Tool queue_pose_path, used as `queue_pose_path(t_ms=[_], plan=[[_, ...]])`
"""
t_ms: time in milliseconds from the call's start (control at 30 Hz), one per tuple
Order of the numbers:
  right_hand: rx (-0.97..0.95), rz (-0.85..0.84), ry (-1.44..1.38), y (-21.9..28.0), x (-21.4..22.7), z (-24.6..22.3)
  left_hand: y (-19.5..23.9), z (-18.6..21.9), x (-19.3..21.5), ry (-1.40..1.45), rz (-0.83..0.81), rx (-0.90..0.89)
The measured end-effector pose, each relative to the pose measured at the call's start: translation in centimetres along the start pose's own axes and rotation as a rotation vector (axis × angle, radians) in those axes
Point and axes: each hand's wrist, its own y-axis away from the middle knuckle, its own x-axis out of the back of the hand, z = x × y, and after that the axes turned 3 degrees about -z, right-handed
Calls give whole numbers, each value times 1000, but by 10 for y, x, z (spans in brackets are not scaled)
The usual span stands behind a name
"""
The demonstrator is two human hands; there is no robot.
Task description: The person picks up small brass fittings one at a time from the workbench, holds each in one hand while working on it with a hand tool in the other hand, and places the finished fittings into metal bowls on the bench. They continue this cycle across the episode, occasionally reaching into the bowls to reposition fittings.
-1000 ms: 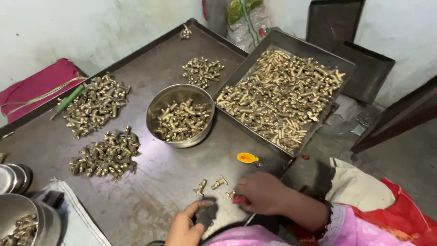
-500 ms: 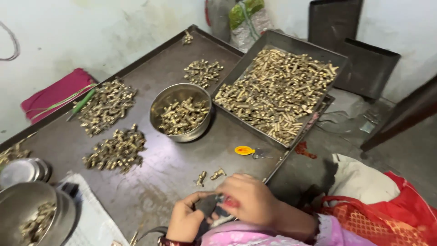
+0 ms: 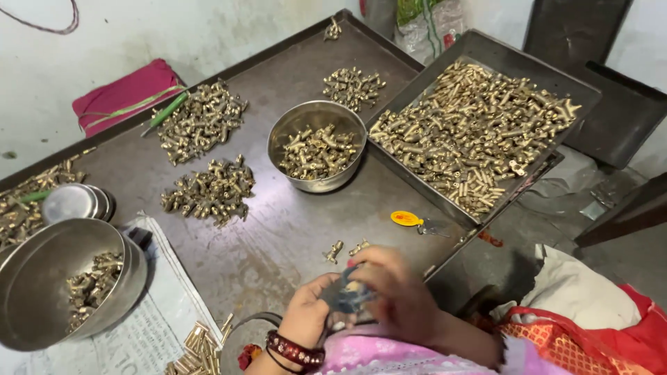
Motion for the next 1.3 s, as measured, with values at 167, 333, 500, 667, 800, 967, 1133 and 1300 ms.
queue_pose_path(t_ms=[167, 333, 500, 667, 800, 967, 1133, 1300], plan=[[-57, -170, -16, 22, -25, 32, -6, -19, 26, 115, -83, -23], [-856, -167, -302, 58, -38, 106, -15, -9, 26, -155, 7, -243], [-667, -143, 342, 53, -2, 175, -14, 7, 54, -68, 260, -273], [-554, -499, 594, -8, -44, 127, -32, -6, 59, -151, 293, -325], [-523, -485, 697, 7, -67, 149, -20, 3, 50, -246, 305, -307], [-198, -320, 384, -9, -29, 98, -13, 15, 41, -208, 351, -291], [118, -258, 295, -10, -4, 48, -3, 29, 18, -342, 313, -282], [226, -232, 294, -7, 13, 24, -1, 23, 8, -608, 284, -270]])
